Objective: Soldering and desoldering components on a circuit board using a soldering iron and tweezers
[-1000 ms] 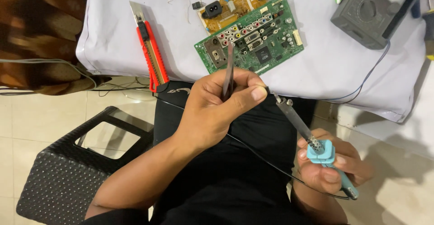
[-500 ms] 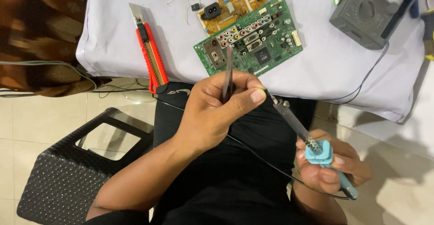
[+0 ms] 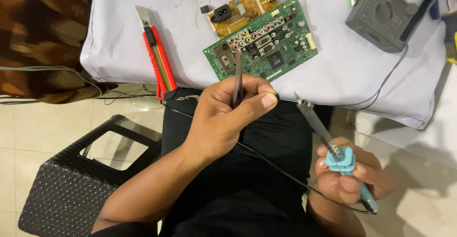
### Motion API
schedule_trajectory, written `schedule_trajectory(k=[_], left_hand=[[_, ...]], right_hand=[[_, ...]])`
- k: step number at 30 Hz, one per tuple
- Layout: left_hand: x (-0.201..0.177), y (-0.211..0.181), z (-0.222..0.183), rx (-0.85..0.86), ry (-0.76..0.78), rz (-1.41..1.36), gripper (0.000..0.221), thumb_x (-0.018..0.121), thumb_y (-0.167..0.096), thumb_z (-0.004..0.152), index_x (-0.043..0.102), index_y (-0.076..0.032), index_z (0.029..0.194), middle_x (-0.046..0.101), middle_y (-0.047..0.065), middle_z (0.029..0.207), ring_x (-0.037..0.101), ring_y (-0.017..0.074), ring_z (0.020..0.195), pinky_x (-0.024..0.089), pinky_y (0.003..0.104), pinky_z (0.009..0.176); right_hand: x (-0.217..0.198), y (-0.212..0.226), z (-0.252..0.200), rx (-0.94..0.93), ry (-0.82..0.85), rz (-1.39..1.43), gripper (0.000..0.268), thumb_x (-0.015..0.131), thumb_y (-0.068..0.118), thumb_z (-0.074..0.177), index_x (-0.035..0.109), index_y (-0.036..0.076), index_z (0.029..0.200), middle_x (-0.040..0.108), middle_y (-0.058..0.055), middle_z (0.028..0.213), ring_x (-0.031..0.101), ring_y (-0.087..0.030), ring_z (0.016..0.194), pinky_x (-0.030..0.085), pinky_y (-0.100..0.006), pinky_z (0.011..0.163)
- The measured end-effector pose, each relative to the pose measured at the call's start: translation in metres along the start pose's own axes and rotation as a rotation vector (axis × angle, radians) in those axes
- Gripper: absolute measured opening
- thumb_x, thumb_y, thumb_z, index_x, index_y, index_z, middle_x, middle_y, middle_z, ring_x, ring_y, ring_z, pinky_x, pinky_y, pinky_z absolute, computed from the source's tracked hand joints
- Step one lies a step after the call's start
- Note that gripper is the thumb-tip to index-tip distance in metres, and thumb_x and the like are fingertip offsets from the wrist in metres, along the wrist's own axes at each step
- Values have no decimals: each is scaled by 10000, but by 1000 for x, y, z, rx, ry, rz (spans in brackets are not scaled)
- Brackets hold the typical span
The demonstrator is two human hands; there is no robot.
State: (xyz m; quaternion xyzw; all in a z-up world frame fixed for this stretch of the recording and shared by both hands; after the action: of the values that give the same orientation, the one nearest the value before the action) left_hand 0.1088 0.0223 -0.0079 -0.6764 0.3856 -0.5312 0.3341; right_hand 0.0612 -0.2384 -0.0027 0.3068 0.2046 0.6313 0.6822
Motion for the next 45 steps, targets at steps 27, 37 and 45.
schedule_trajectory(k=[27,37,45], left_hand=[[7,-3,-2,10,68,53,132,712,-239,952,684,-111,940,628,-61,859,520,40,822,424,230,785],[7,-7,-3,12,61,113,136,714,-249,949,692,-117,924,484,-102,736,362,27,693,302,214,669],[8,-9,-4,23,68,115,138,708,-250,956,688,-115,934,508,-99,759,376,26,706,313,212,676]], right_hand=[[11,5,7,41,123,103,135,537,202,969,487,136,1075,523,-145,671,533,-196,472,535,-377,518],[10,5,5,52,152,87,128,547,223,1008,491,144,1092,519,-122,737,554,-187,494,562,-383,557],[9,7,5,-6,123,65,124,541,204,997,476,125,1067,487,-147,711,503,-214,469,541,-407,519]])
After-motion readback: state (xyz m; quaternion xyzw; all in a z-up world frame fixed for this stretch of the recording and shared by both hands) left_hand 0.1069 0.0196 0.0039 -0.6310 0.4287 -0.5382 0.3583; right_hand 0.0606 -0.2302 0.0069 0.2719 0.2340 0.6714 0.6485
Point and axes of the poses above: each hand's wrist, its own z-axis towards the middle knuckle, its own x-axis out of the palm, y = z × x, the point moved 9 cm from there along z, towards the middle knuckle
